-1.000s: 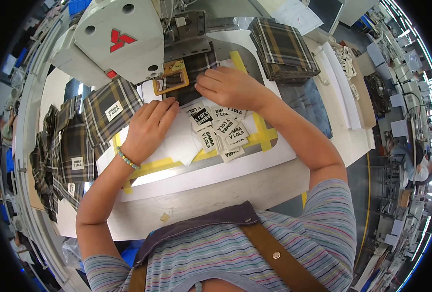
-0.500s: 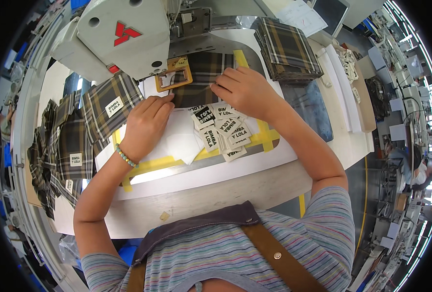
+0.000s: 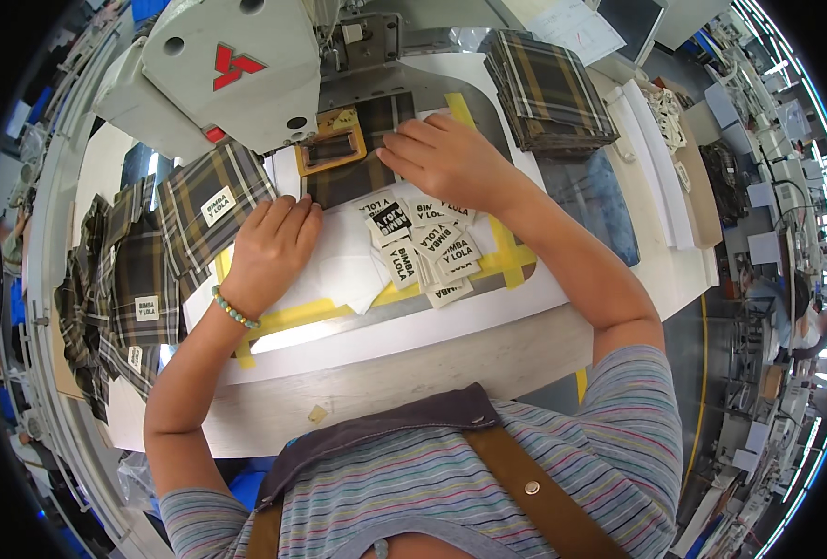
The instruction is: The person uses a sewing machine to attach small rectangular labels to plaid fabric pieces. They pick up a fabric piece and a label, align them under the presser foot, and sew the label onto the fabric. The finished items are placed in a pile to the left.
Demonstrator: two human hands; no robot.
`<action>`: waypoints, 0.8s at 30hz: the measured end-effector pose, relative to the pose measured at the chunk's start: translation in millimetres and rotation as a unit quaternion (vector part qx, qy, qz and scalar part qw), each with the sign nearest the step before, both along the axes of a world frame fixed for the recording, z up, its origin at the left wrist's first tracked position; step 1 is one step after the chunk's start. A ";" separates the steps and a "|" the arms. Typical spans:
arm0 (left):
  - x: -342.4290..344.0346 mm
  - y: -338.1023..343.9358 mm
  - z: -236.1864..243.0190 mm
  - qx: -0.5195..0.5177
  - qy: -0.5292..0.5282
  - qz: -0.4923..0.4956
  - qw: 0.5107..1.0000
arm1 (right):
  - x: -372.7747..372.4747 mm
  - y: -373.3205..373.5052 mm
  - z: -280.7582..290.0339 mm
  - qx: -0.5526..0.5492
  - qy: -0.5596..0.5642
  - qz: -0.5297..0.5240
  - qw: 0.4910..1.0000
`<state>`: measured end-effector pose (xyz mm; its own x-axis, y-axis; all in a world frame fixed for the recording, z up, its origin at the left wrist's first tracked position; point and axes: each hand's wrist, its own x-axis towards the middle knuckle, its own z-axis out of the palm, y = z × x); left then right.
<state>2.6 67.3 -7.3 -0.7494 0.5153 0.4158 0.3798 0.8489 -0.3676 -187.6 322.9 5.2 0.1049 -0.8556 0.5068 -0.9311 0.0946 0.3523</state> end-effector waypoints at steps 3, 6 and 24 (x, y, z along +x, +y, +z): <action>0.5 -1.9 -1.7 -0.015 -0.027 0.043 0.999 | -4.1 -8.8 -6.6 0.009 -0.048 -0.027 0.998; 5.5 -6.6 -1.6 -0.017 -0.083 0.101 0.991 | -2.3 -7.1 -14.2 0.033 -0.107 -0.075 0.991; 36.0 -25.8 0.5 0.151 -0.146 0.121 0.970 | 24.1 22.5 -8.3 0.078 -0.343 -0.066 0.934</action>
